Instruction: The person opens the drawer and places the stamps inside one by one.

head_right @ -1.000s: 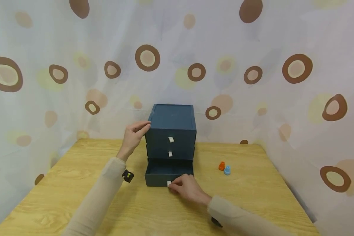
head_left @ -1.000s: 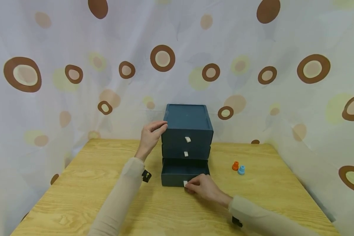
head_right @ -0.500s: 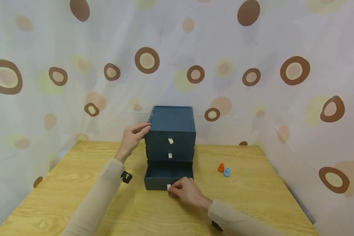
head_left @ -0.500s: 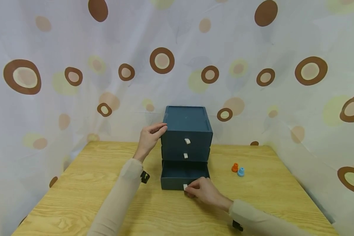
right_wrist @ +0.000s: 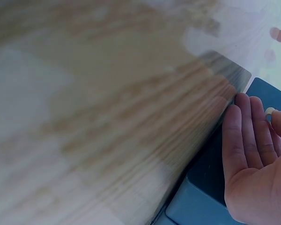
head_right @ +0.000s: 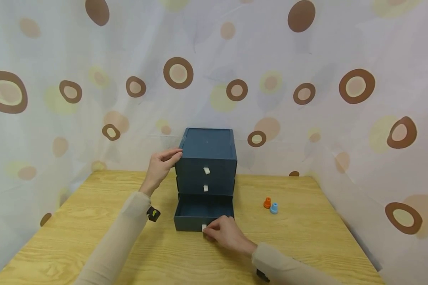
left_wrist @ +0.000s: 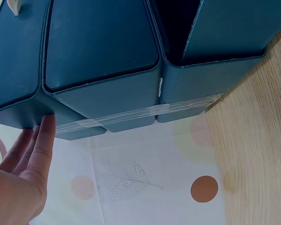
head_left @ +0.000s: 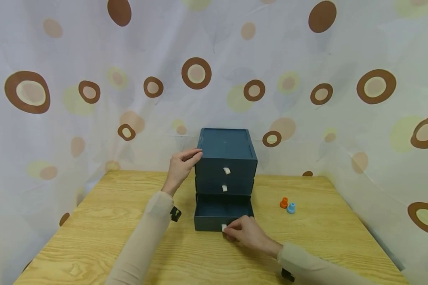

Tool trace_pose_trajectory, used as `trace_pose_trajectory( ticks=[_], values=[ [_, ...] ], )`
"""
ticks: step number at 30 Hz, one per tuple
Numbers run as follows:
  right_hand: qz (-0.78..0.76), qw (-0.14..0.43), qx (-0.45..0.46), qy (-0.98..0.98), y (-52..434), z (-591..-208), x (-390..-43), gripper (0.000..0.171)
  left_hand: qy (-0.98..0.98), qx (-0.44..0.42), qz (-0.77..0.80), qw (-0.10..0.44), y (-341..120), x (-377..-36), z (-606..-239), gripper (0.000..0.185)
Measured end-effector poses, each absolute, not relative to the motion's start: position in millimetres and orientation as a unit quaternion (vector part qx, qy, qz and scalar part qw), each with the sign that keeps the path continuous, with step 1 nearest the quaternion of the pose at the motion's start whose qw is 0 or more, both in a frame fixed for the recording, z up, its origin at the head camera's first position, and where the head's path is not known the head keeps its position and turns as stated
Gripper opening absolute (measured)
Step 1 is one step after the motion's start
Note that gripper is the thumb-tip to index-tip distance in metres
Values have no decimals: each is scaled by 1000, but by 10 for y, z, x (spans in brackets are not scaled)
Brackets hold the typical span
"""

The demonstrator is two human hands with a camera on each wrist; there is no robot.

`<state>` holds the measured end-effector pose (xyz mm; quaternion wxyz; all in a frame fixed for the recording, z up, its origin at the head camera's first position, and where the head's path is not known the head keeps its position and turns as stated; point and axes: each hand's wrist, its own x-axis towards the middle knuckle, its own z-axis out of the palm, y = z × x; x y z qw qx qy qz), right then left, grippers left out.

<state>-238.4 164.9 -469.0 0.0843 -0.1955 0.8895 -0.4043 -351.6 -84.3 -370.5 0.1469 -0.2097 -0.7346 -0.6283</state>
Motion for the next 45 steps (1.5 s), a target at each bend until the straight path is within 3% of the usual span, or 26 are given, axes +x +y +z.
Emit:
trace_pose_trajectory(
  ticks=[11, 33, 45],
  values=[
    [-410, 78, -187, 889, 1671, -4637, -2353, 28, -737, -208, -626, 147, -827, -3526, -3700, 36],
    [-503, -17, -136, 853, 1912, -4331, -2463, 34, -735, -214, -625, 154, -834, -3539, -3699, 36],
    [-518, -41, -103, 848, 2073, -4385, -2563, 26, -734, -214, -625, 157, -830, -3534, -3716, 34]
  ],
)
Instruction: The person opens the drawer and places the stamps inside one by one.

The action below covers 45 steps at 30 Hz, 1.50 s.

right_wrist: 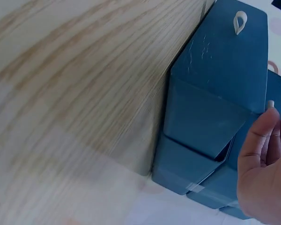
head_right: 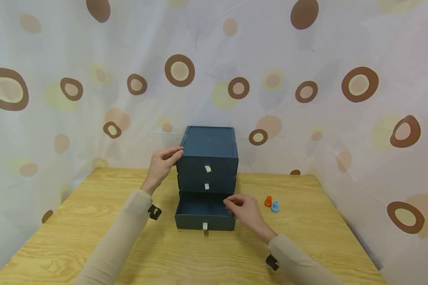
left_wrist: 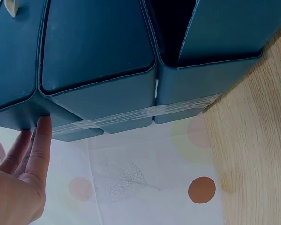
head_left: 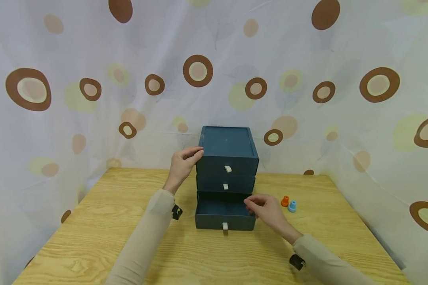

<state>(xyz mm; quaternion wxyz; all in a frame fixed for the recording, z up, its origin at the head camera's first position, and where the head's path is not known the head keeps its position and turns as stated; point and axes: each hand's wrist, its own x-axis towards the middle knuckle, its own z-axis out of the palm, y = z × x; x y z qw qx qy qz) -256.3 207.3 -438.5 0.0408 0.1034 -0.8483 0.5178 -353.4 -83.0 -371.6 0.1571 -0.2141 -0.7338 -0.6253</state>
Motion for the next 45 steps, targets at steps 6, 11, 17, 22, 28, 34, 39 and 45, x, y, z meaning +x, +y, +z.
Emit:
trace_pose_trajectory(
  ticks=[6, 11, 17, 22, 28, 34, 39, 45],
  values=[
    [522, 42, 96, -847, 2137, -4432, -2604, 24, -730, -216, -627, 165, -833, -3525, -3730, 34],
    [536, 40, 95, -838, 2220, -4479, -2631, 27, -730, -211, -629, 166, -843, -3525, -3740, 33],
    [560, 51, 89, -822, 2354, -4505, -2665, 33, -732, -213, -627, 163, -833, -3516, -3722, 34],
    [560, 59, 74, -823, 2444, -4533, -2699, 37, -734, -213, -624, 164, -812, -3533, -3711, 34],
    [564, 55, 68, -821, 2517, -4589, -2767, 40, -732, -214, -623, 171, -804, -3549, -3717, 32],
    [581, 35, 99, -807, 2644, -4589, -2800, 44, -737, -214, -615, 179, -809, -3554, -3742, 32],
    [593, 31, 102, -798, 2807, -4587, -2832, 43, -738, -214, -612, 187, -810, -3559, -3759, 31],
    [606, 56, 72, -790, 3006, -4594, -2840, 38, -742, -213, -604, 196, -799, -3557, -3762, 32]
  ],
)
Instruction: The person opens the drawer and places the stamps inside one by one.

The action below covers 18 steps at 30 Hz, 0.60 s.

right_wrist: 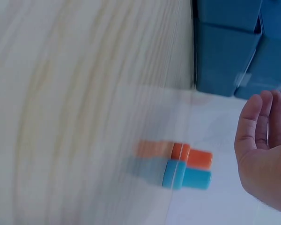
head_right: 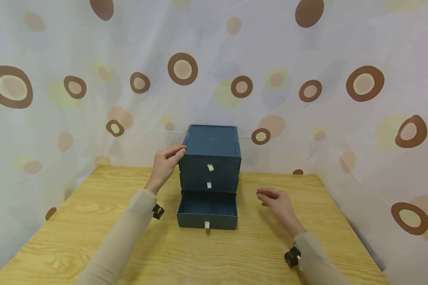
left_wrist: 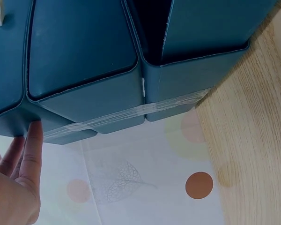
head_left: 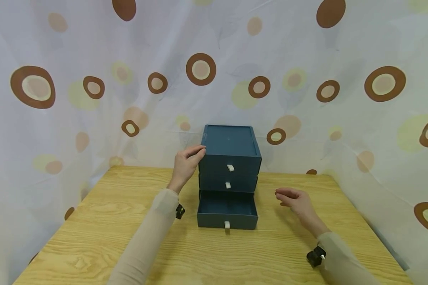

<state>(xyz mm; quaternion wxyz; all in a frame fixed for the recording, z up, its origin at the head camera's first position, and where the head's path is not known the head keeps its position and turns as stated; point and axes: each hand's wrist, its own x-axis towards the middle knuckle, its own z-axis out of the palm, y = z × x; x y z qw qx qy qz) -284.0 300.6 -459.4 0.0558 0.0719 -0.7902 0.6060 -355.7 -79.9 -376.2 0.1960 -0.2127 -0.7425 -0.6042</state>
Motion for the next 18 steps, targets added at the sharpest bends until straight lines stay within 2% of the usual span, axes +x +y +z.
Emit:
trace_pose_trajectory(
  ticks=[8, 13, 15, 18],
  values=[
    [588, 79, 43, -804, 3213, -4584, -2791, 43, -738, -209, -611, 199, -789, -3566, -3767, 31],
    [588, 93, 26, -803, 3335, -4566, -2773, 29, -735, -211, -617, 187, -766, -3374, -3603, 32],
    [598, 98, 21, -795, 3383, -4557, -2779, 28, -738, -211, -615, 182, -760, -3294, -3533, 33],
    [609, 111, 20, -785, 3451, -4544, -2788, 27, -740, -211, -611, 184, -766, -3348, -3577, 33]
  ],
)
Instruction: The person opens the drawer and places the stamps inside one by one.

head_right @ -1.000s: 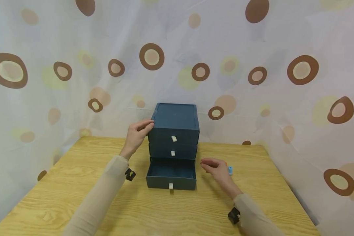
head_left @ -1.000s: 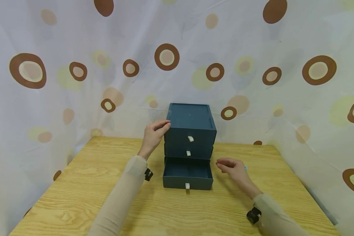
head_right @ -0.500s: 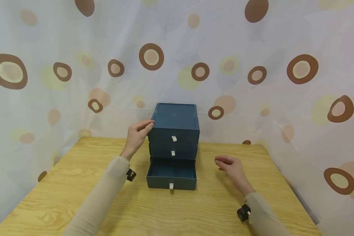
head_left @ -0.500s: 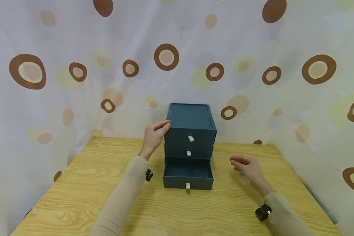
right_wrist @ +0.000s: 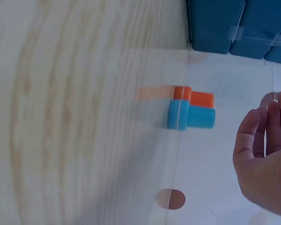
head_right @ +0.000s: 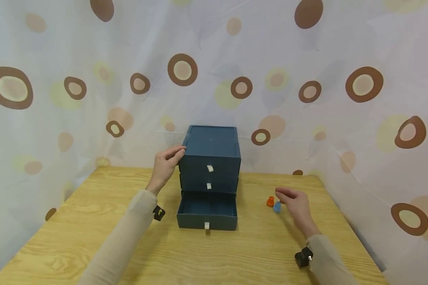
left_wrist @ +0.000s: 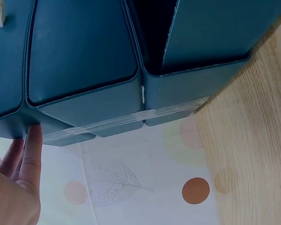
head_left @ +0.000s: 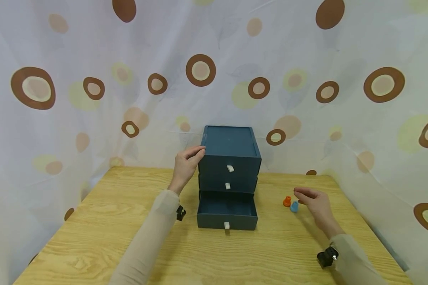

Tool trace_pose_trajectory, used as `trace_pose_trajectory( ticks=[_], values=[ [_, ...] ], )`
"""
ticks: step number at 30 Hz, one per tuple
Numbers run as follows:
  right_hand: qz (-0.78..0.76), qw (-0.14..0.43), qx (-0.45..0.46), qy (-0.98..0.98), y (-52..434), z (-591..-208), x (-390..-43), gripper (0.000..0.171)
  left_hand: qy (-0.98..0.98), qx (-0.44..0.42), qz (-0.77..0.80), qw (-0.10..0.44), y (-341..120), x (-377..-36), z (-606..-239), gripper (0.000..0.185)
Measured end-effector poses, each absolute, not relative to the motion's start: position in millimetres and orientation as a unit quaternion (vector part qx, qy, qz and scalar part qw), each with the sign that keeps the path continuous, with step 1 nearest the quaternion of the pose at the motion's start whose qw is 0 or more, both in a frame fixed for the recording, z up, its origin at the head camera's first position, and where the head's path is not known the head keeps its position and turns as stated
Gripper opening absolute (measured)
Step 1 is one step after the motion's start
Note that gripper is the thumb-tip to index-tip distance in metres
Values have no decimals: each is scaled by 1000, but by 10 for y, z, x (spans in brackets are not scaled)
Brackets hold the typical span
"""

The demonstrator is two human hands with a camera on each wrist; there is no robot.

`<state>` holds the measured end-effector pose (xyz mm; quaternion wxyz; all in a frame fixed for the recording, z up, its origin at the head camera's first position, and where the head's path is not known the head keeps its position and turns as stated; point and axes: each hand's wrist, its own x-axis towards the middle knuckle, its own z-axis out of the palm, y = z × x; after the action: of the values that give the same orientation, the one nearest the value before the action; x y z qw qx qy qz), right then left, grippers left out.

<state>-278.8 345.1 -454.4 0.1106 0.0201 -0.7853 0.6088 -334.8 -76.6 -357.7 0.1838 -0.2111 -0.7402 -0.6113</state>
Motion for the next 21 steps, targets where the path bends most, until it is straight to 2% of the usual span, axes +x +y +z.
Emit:
trace_pose_trajectory(
  ticks=[5, 12, 14, 21],
  values=[
    [614, 124, 9, -779, 3536, -4544, -2767, 20, -741, -203, -613, 183, -775, -3524, -3742, 34],
    [601, 117, -13, -790, 3609, -4575, -2758, 15, -729, -203, -628, 180, -796, -3530, -3781, 35],
    [596, 113, -19, -795, 3636, -4589, -2762, 18, -724, -209, -633, 175, -798, -3527, -3774, 35],
    [572, 89, -20, -815, 3702, -4604, -2754, 49, -723, -216, -634, 166, -804, -3524, -3758, 36]
  ],
)
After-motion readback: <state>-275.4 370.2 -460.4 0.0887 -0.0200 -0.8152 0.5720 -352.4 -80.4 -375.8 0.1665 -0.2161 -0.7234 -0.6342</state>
